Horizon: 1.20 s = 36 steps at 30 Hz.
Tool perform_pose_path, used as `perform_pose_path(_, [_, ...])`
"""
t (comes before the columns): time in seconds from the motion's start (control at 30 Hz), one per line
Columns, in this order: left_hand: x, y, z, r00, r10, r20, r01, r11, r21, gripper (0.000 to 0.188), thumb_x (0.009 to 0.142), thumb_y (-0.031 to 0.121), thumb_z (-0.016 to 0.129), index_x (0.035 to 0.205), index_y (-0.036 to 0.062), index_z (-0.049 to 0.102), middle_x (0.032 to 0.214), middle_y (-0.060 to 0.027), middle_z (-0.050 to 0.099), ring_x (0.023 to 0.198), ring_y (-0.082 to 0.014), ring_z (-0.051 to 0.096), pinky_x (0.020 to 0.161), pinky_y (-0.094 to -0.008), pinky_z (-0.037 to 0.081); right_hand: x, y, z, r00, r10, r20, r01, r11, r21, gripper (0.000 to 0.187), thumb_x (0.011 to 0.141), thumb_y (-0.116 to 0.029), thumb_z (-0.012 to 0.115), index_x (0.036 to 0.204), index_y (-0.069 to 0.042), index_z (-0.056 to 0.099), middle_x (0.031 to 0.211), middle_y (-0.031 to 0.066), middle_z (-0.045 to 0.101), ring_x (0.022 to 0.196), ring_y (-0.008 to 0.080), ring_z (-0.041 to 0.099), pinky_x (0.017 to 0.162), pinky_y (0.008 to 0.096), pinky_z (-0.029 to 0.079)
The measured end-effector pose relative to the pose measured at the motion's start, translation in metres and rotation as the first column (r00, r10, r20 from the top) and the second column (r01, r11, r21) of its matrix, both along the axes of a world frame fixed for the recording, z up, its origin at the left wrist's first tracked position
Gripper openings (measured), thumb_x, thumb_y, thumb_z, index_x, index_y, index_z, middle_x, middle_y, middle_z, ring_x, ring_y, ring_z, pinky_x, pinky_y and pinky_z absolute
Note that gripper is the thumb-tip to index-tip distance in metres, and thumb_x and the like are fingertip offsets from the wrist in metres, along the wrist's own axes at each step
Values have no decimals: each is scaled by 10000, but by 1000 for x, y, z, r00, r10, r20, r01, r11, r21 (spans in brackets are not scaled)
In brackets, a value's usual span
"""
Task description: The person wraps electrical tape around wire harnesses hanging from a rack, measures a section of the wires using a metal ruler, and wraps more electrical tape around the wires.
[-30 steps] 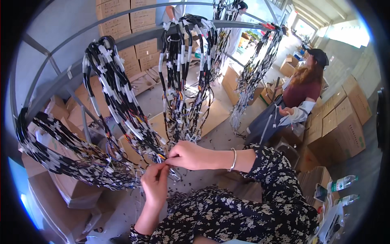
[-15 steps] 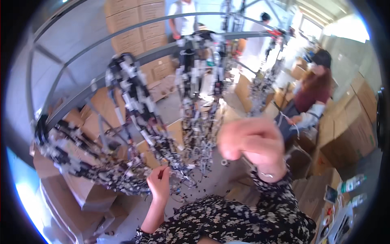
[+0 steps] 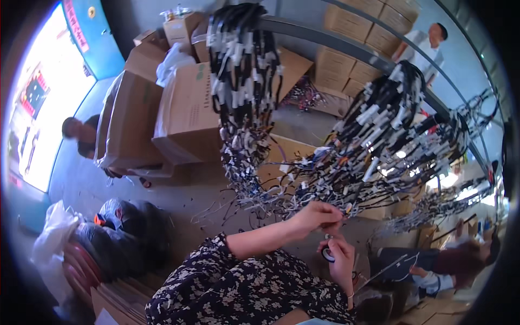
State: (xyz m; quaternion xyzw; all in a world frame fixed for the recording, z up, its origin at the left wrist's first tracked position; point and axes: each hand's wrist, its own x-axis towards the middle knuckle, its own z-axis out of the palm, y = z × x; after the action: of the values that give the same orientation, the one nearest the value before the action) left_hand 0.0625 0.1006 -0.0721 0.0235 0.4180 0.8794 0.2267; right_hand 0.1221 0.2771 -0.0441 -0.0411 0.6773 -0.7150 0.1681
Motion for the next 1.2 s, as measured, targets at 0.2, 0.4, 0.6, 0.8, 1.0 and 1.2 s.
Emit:
perform_pose_path(0.2, [7,9,6,997,75,17,-75,997,-27,133,889,126,714,948,7,730,794,-3,647,667,-65,535,576,-225,409,8,-16,-11,967,-45,-252,75,991,109,260,958,-100,519,838,92,648,979,153,648,786,185,620,676,280,477])
perform_pose_path(0.4, [13,-1,10,834,159,-529,-389,849,-358,161,825,137,744,886,-10,719,922,-82,581,945,-207,559,801,-344,450,13,-21,-2,992,41,-117,-45,999,-27,232,962,-115,537,866,76,627,920,142,607,747,206,610,669,299,486])
perform_pose_path(0.6, [16,-18,5,625,296,-722,-656,700,-281,247,815,76,628,1042,-6,577,1050,-147,584,1019,-310,562,910,-385,442,20,-25,11,990,85,-113,-85,996,6,240,954,-137,545,863,74,613,916,176,593,721,212,605,643,316,494])
perform_pose_path(0.8, [12,-29,-6,746,-17,-666,-341,849,-404,275,866,121,640,1107,-11,655,1014,-139,628,924,-287,633,771,-380,506,27,-29,31,988,93,-124,-97,995,-25,263,951,-151,534,827,73,595,933,186,584,693,199,584,644,305,484])
perform_pose_path(1.0, [19,-48,17,749,-101,-654,-292,837,-463,264,883,85,597,1120,-20,645,984,-121,603,849,-221,647,698,-340,513,35,-29,14,980,-55,-191,64,997,44,258,952,-147,539,841,77,601,1003,187,586,688,190,588,648,298,485])
perform_pose_path(1.2, [25,-49,0,823,-61,-564,-127,949,-288,325,885,18,534,1200,-19,600,1112,-129,572,780,-207,671,699,-336,542,42,-45,9,972,-65,-227,103,982,160,263,960,-129,522,853,92,616,1098,192,599,718,205,626,661,305,502])
